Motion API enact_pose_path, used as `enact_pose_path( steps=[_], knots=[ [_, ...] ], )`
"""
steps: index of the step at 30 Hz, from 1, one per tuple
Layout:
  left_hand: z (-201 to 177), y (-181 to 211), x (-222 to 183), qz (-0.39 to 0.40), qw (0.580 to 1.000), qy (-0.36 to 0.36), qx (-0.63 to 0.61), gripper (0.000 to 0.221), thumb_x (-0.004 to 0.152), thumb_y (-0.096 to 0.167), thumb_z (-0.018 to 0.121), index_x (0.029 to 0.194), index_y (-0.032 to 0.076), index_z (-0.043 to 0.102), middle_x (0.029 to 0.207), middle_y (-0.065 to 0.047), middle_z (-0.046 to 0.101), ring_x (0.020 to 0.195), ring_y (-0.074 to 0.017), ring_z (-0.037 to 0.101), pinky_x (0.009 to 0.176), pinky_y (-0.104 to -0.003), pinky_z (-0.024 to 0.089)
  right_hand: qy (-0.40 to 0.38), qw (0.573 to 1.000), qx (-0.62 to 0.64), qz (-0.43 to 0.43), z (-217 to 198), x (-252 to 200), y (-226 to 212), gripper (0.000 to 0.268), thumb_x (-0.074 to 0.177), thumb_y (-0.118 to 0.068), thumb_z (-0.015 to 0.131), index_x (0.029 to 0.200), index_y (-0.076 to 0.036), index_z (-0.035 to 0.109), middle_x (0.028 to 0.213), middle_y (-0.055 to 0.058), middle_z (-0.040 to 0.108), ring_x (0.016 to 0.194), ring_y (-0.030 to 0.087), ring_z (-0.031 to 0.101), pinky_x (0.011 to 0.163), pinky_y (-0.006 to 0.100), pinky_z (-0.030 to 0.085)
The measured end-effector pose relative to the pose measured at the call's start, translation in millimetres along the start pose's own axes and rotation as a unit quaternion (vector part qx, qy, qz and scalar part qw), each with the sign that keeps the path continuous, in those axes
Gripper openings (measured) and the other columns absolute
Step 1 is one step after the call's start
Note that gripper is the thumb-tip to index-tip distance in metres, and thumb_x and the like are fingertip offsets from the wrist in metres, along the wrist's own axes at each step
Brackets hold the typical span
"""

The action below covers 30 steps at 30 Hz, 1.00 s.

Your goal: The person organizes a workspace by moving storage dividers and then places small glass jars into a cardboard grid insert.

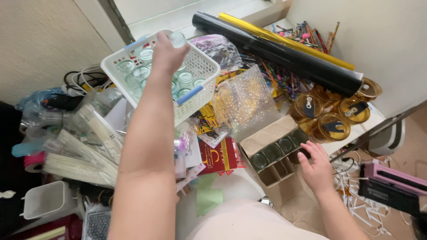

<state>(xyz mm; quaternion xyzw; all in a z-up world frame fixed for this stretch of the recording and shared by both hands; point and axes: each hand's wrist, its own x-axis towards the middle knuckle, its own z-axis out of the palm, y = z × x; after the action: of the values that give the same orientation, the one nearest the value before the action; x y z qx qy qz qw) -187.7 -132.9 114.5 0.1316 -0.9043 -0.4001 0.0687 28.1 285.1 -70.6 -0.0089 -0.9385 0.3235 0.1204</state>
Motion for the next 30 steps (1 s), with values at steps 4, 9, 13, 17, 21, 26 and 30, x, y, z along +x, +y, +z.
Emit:
enact_pose_path(
  steps=[4, 9, 13, 17, 21, 26, 30],
  knots=[
    [3, 35, -27, 0.235, 0.952, 0.16, -0.111, 0.038, 0.081, 0.03, 0.064, 0.099, 0.013, 0.035, 0.096, -0.013, 0.06, 0.082, -0.0274, 0.062, 0.066, -0.037, 0.046, 0.036, 0.972, 0.159, 0.172, -32, 1, -44, 0.028, 0.089, -0.015, 0.054, 0.115, -0.01, 0.061, 0.12, 0.007, 0.06, 0.116, 0.019, 0.053, 0.102, 0.032, 0.038],
    [67, 59, -124, 0.372, 0.907, 0.053, -0.191, 0.056, 0.077, 0.024, 0.076, 0.119, 0.011, 0.043, 0.114, -0.011, 0.051, 0.105, -0.0245, 0.055, 0.085, -0.035, 0.046, 0.084, 0.857, 0.464, 0.206, -41, 9, -39, 0.021, 0.098, -0.005, 0.04, 0.114, 0.0, 0.052, 0.105, 0.018, 0.061, 0.095, 0.027, 0.06, 0.09, 0.036, 0.051],
    [134, 49, -205, 0.441, 0.849, -0.191, -0.221, 0.052, 0.078, 0.02, 0.07, 0.121, 0.009, 0.044, 0.119, -0.014, 0.053, 0.11, -0.0282, 0.052, 0.096, -0.039, 0.042, -0.053, 0.748, 0.64, 0.164, -41, 6, -11, 0.04, 0.092, -0.033, 0.048, 0.122, -0.006, 0.051, 0.109, 0.026, 0.06, 0.093, 0.04, 0.061, 0.085, 0.048, 0.048],
    [200, 22, -255, 0.35, 0.868, -0.235, -0.262, 0.062, 0.071, 0.027, 0.072, 0.127, 0.023, 0.047, 0.113, -0.004, 0.049, 0.107, -0.0251, 0.056, 0.087, -0.038, 0.053, -0.072, 0.742, 0.657, 0.116, -37, 3, -3, 0.04, 0.094, -0.019, 0.038, 0.131, -0.004, 0.047, 0.105, 0.021, 0.065, 0.082, 0.03, 0.068, 0.068, 0.043, 0.056],
    [222, 22, -259, 0.371, 0.865, -0.245, -0.231, 0.061, 0.077, 0.034, 0.065, 0.132, 0.024, 0.04, 0.122, -0.001, 0.047, 0.111, -0.0226, 0.055, 0.091, -0.036, 0.05, -0.065, 0.796, 0.588, 0.129, -44, -3, 3, 0.048, 0.084, -0.004, 0.05, 0.131, -0.001, 0.046, 0.108, 0.022, 0.062, 0.081, 0.027, 0.065, 0.067, 0.041, 0.056],
    [236, 55, -244, 0.398, 0.863, -0.268, -0.158, 0.069, 0.078, 0.028, 0.063, 0.139, 0.02, 0.031, 0.123, -0.011, 0.05, 0.112, -0.0315, 0.055, 0.096, -0.043, 0.049, -0.057, 0.876, 0.46, 0.133, -65, 8, -10, 0.081, 0.065, 0.015, 0.058, 0.139, -0.011, 0.037, 0.127, 0.02, 0.05, 0.095, 0.029, 0.059, 0.083, 0.044, 0.05],
    [243, 76, -243, 0.376, 0.871, -0.291, -0.122, 0.084, 0.076, 0.035, 0.06, 0.144, 0.011, 0.016, 0.123, -0.021, 0.051, 0.109, -0.0394, 0.055, 0.096, -0.051, 0.045, 0.028, 0.982, 0.181, 0.054, -72, 17, 3, 0.07, 0.06, -0.006, 0.078, 0.126, -0.01, 0.054, 0.114, 0.012, 0.056, 0.1, 0.022, 0.054, 0.092, 0.036, 0.043]
  ],
)
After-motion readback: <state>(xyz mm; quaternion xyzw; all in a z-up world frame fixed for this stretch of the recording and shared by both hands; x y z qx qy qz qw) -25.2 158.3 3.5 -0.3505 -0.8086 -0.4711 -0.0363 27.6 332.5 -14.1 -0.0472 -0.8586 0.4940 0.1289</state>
